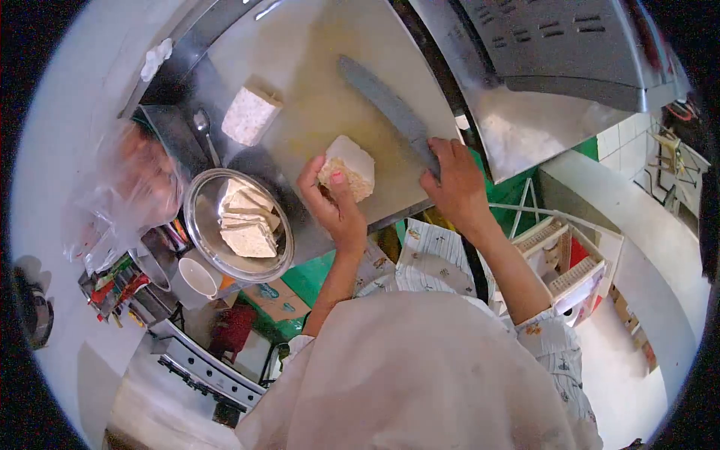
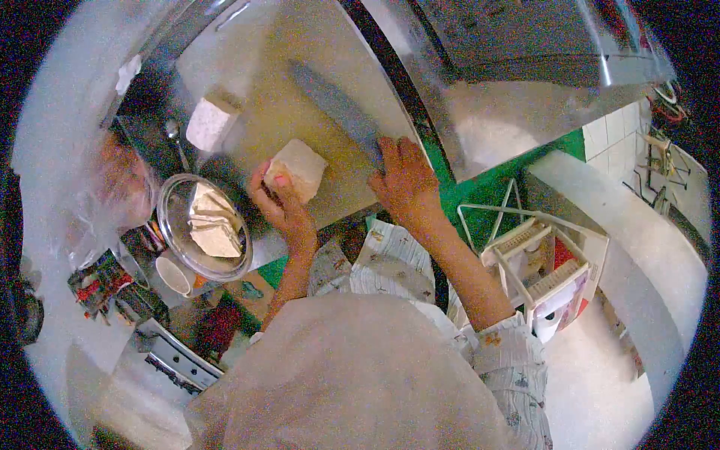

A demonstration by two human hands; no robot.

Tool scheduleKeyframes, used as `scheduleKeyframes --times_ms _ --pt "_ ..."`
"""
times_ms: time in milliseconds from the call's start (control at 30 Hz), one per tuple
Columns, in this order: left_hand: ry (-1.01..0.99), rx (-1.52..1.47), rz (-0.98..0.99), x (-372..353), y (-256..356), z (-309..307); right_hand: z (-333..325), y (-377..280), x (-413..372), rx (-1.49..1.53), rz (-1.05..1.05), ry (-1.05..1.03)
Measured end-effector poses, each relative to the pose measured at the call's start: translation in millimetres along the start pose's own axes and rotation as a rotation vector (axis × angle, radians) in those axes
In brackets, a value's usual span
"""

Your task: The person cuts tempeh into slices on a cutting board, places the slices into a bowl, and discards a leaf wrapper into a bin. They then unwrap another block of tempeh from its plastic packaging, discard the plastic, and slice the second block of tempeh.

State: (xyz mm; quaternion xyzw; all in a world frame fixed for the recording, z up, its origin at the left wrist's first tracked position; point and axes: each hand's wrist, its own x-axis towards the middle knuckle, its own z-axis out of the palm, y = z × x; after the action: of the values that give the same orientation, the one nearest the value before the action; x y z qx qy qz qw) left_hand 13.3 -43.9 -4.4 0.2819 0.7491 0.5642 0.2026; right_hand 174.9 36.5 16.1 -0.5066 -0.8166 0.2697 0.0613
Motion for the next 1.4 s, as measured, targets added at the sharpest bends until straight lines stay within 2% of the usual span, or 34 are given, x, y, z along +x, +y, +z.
scheduleKeyframes --times_ms 67,133,167,233,267,333,367,433,667,833,1167,1400 --pt "0.023 0.018 0.003 0 7 3 -6 -2 -2 0.062 -0.002 0.040" --pt "0.059 -0.033 -0.038 0 11 6 -20 -10 -9 0.296 0.216 -0.134" --pt "0.057 -0.029 -0.039 0 9 5 -26 -16 -15 0.299 0.218 -0.136" --pt "-0.009 -0.018 -0.044 0 3 1 -36 -31 -33 0.506 0.219 -0.156" --pt "-0.009 -0.013 -0.046 0 4 0 -38 -37 -42 0.510 0.220 -0.159" --pt "-0.008 -0.003 -0.100 0 6 1 -42 -48 -58 0.344 -0.050 -0.172" --pt "-0.008 0.000 -0.100 0 5 1 -45 -52 -63 0.347 -0.050 -0.173" --pt "-0.001 0.047 -0.021 -1 5 0 -51 -58 -71 0.147 -0.034 -0.470" --pt "-0.029 -0.026 -0.006 -3 -4 -1 -46 -58 -75 0.147 -0.084 -0.397" --pt "-0.010 -0.046 -0.074 -3 0 0 -46 -57 -75 0.153 -0.035 -0.445" --pt "-0.015 -0.030 -0.092 -4 -5 -2 -50 -63 -74 0.167 0.015 -0.507" --pt "-0.021 -0.010 -0.060 -3 -2 -2 -50 -63 -75 0.175 -0.010 -0.430"
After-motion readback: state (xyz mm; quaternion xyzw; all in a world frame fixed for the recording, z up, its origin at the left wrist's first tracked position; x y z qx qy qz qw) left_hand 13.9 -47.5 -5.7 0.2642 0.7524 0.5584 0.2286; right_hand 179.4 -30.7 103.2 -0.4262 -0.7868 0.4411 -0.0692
